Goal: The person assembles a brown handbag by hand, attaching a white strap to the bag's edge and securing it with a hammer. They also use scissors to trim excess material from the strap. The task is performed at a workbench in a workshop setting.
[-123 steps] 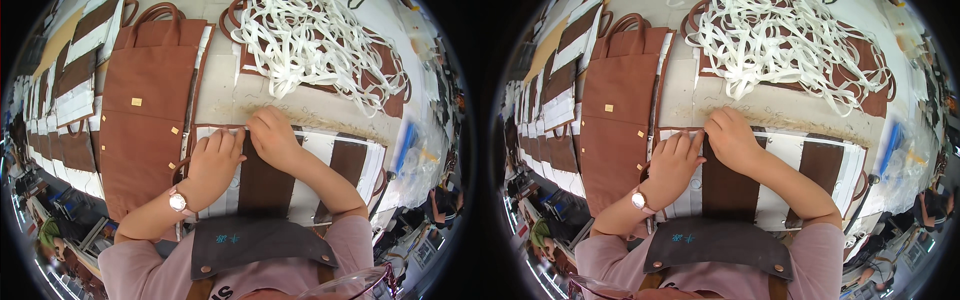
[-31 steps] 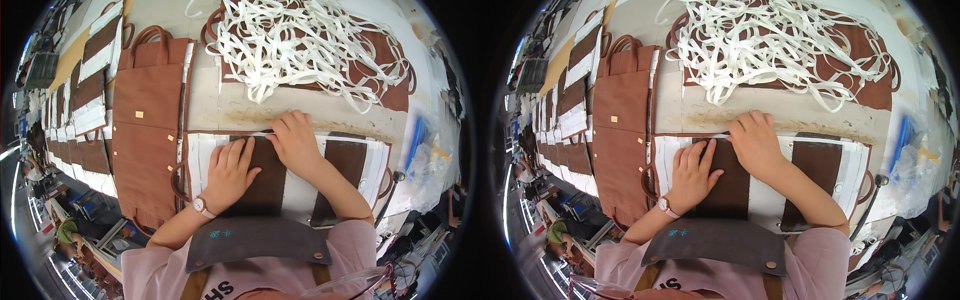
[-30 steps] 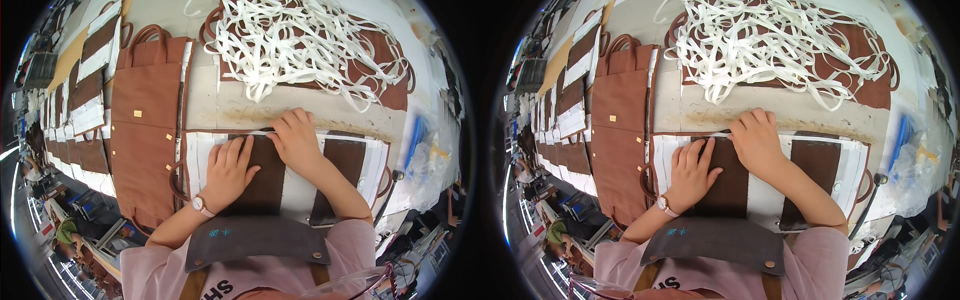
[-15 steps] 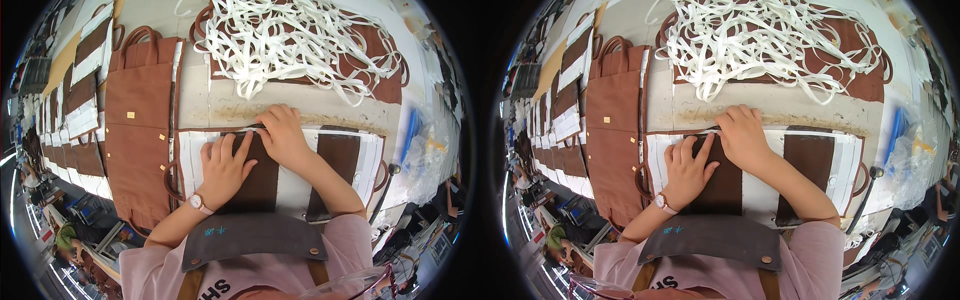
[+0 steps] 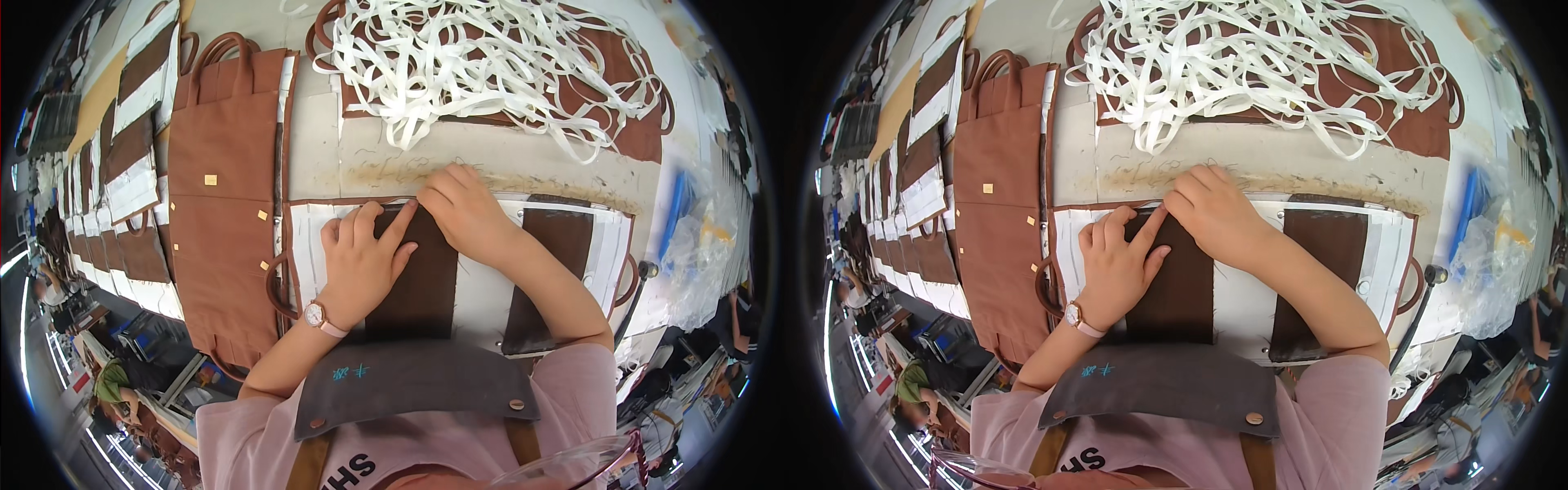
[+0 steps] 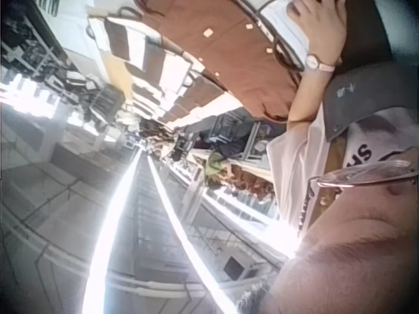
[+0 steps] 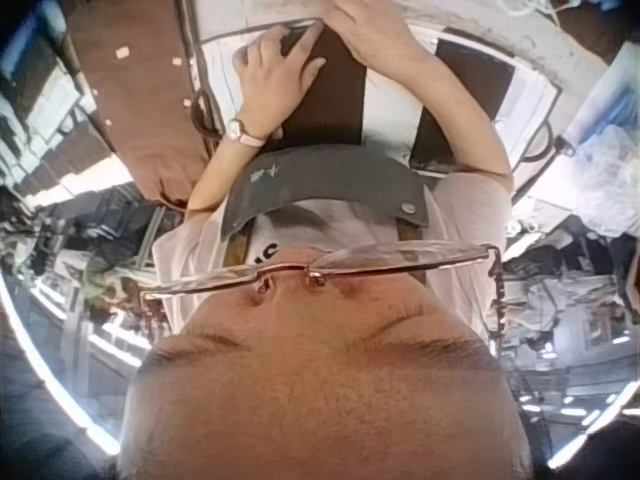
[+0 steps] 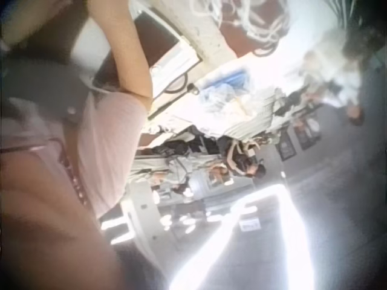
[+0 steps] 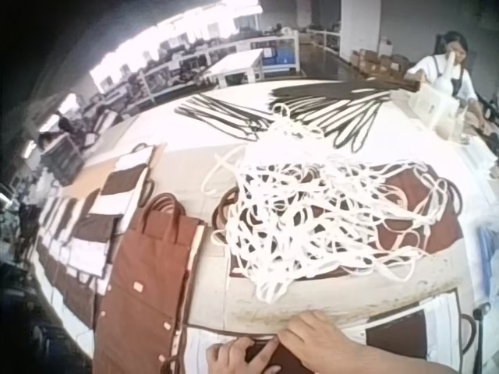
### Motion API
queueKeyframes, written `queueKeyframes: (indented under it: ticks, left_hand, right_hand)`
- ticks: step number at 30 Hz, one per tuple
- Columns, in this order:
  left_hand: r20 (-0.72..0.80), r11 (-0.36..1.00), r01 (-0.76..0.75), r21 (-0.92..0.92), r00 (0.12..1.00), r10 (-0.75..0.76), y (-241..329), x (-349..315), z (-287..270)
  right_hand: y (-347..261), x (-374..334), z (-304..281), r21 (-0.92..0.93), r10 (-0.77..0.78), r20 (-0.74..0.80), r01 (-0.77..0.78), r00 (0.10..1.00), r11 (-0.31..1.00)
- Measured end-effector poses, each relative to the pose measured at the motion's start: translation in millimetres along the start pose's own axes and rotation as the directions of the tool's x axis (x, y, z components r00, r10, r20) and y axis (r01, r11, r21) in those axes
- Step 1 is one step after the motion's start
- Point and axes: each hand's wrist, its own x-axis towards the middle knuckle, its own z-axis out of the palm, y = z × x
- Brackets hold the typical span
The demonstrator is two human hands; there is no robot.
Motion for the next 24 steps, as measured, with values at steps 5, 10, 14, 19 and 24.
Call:
queueKeyframes:
  ticks: [5,10,14,19,24]
  left_hand:
    - [0.012,0.999,-0.006,-0.037,1.0,0.006,-4.0,-1.7,-3.4]
    - [0.018,0.999,-0.009,-0.049,1.0,0.01,-7.1,-8.0,-1.3]
    - [0.028,1.0,-0.003,-0.017,1.0,0.003,-5.5,-5.3,-1.8]
    - [0.017,0.999,0.002,0.041,1.0,-0.003,-3.4,-7.1,-3.9]
    - [0.018,1.0,0.008,0.025,1.0,-0.008,-3.8,-5.3,-4.7]
  right_hand:
    - [1.8,-3.1,-2.7,0.091,-0.008,0.046,0.004,0.999,0.996]
    - [-1.6,-3.5,-6.9,-0.007,-0.069,0.06,0.07,0.996,0.998]
    - [-2.6,-5.0,-0.9,0.026,-0.007,0.006,0.006,1.0,1.0]
    - [-0.3,-4.5,-5.9,-0.041,-0.095,0.026,0.096,0.995,0.995]
    - [-3.3,-5.8,-7.9,-0.125,-0.137,0.085,0.147,0.987,0.981]
